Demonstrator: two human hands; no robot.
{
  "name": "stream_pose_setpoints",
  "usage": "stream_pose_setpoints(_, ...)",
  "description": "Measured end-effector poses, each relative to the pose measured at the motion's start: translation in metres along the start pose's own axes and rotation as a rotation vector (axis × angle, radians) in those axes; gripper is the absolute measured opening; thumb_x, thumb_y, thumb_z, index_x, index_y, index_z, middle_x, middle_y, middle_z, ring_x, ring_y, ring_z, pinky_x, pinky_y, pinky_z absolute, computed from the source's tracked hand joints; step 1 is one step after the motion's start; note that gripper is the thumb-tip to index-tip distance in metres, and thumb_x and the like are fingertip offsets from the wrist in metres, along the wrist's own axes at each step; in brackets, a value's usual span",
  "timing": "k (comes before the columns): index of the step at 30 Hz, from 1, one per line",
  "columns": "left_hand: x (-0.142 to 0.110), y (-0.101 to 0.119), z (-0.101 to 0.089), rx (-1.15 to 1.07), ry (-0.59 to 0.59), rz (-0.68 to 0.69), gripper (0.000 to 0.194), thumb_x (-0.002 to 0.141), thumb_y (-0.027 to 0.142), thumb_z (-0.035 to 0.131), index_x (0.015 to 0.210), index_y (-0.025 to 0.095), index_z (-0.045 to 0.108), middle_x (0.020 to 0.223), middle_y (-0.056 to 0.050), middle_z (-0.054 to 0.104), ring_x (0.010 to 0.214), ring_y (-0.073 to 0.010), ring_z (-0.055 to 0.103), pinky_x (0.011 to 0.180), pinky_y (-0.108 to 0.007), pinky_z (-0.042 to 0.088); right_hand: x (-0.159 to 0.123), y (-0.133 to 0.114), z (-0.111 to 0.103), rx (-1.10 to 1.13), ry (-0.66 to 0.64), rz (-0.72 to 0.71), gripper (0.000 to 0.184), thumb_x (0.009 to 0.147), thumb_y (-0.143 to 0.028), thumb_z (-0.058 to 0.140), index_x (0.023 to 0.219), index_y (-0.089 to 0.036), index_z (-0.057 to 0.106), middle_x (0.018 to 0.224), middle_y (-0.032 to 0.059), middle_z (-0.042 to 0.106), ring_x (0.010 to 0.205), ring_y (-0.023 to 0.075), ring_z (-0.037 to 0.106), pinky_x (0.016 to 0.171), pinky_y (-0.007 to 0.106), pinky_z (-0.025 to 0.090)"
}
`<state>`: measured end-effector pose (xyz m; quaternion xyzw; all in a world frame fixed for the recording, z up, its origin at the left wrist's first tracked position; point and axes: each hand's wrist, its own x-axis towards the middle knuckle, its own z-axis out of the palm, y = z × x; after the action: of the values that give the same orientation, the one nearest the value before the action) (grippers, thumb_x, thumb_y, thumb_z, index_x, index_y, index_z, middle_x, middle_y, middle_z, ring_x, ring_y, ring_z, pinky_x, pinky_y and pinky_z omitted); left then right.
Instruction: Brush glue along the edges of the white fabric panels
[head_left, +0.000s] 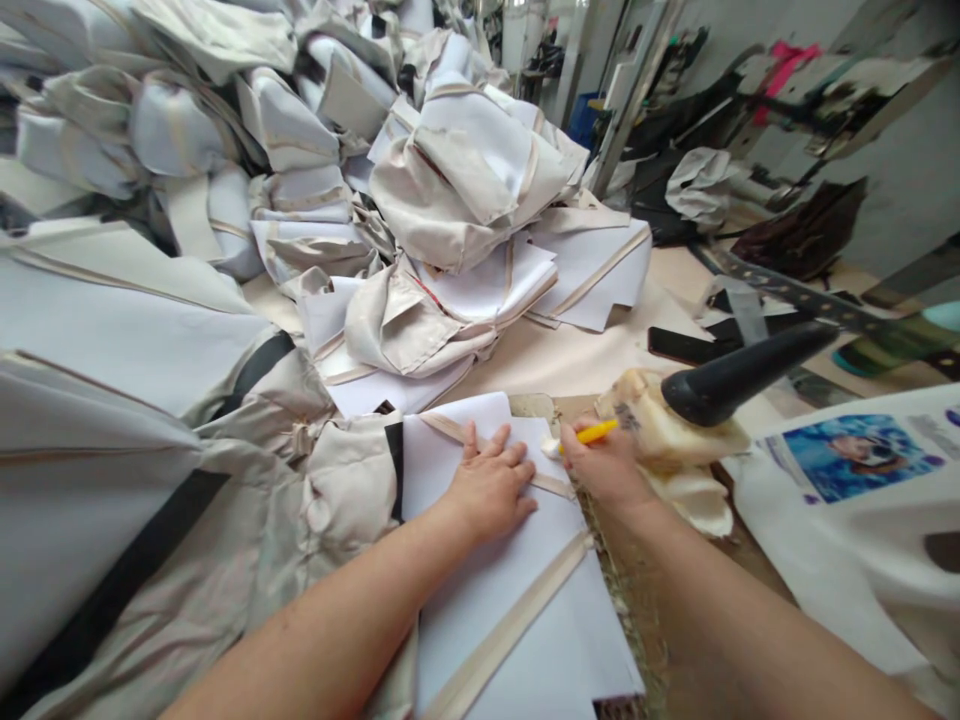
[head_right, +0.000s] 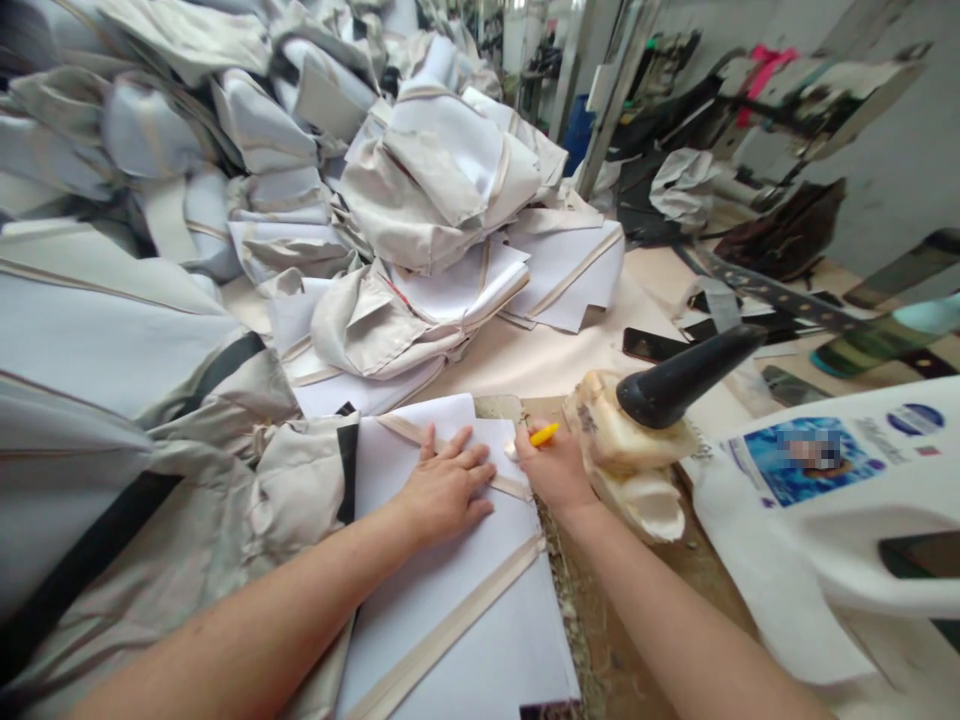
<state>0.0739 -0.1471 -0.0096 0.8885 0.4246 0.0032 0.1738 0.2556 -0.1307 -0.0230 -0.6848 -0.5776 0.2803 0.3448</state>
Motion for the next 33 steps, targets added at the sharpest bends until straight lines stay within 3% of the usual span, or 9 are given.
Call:
stream_pose_setpoints(4,-0.001,-0.002,0.004,-0.011,0.028,0.009,0.039,0.081,0.046,0.053,0.116,0.028,0.054,0.131,-0.004,0.049,0.134,-0.0298,0.021,0.103,-0.065,-0.010,-0.016,0.007,-0.010,0.026,-0.072,0.006,0.030,0.077,-0.039,0.051,0.053,-0.021,0.048,0.041,-0.0030,0.051,0.040,0.0135,0.051,0.044,0.024,0.038)
stream_pose_setpoints(10,-0.001,-0.002,0.003,-0.008,0.034,0.013,0.039,0.082,0.045,0.053,0.116,0.028,0.054,0.130,-0.005,0.050,0.134,-0.0302,0.021,0.102,-0.066,-0.009,0.036,-0.003,0.017,0.035,0.048,-0.045,0.030,0.080,-0.043,0.046,0.063,-0.020,0.055,0.053,-0.0003,0.060,0.053,0.0155,0.058,0.056,0.025,0.043)
stream_pose_setpoints(13,-0.002,-0.003,0.003,-0.003,0.041,0.015,0.039,0.082,0.046,0.052,0.116,0.028,0.054,0.129,-0.004,0.050,0.134,-0.0299,0.021,0.102,-0.066,-0.009,0.046,-0.003,0.024,0.029,0.073,-0.048,0.030,0.081,-0.042,0.044,0.063,-0.020,0.055,0.052,-0.0007,0.060,0.054,0.0155,0.058,0.056,0.025,0.042)
stream_pose_setpoints(17,-0.002,-0.003,0.005,-0.006,0.058,0.018,0.038,0.082,0.046,0.052,0.115,0.027,0.055,0.129,-0.004,0.051,0.134,-0.0299,0.021,0.102,-0.066,-0.010,0.017,0.005,0.011,0.009,0.036,-0.028,0.031,0.079,-0.039,0.048,0.056,-0.020,0.054,0.048,-0.0009,0.058,0.051,0.0152,0.057,0.055,0.025,0.042)
stream_pose_setpoints(22,-0.001,-0.003,0.006,-0.012,0.039,0.017,0.039,0.082,0.045,0.052,0.116,0.026,0.055,0.132,-0.005,0.048,0.134,-0.0305,0.020,0.102,-0.066,-0.010,-0.026,0.008,-0.016,0.081,-0.104,0.093,0.029,0.077,-0.040,0.054,0.057,-0.020,0.052,0.044,-0.0027,0.054,0.043,0.0138,0.054,0.045,0.023,0.040)
stream_pose_setpoints(28,-0.001,-0.002,0.007,-0.017,0.056,0.015,0.038,0.082,0.044,0.053,0.115,0.026,0.057,0.131,-0.005,0.050,0.134,-0.0301,0.022,0.102,-0.064,-0.012,-0.024,-0.002,-0.018,0.123,-0.047,0.015,0.031,0.080,-0.041,0.053,0.057,-0.019,0.052,0.052,-0.0007,0.057,0.052,0.0142,0.055,0.056,0.025,0.044)
stream_pose_setpoints(33,0.000,-0.001,0.007,-0.003,0.053,0.013,0.037,0.081,0.044,0.053,0.114,0.026,0.057,0.132,-0.005,0.049,0.134,-0.0307,0.022,0.101,-0.065,-0.012,-0.041,0.001,-0.030,0.120,-0.189,0.107,0.032,0.080,-0.042,0.054,0.057,-0.020,0.049,0.045,-0.0038,0.052,0.044,0.0124,0.050,0.048,0.024,0.039)
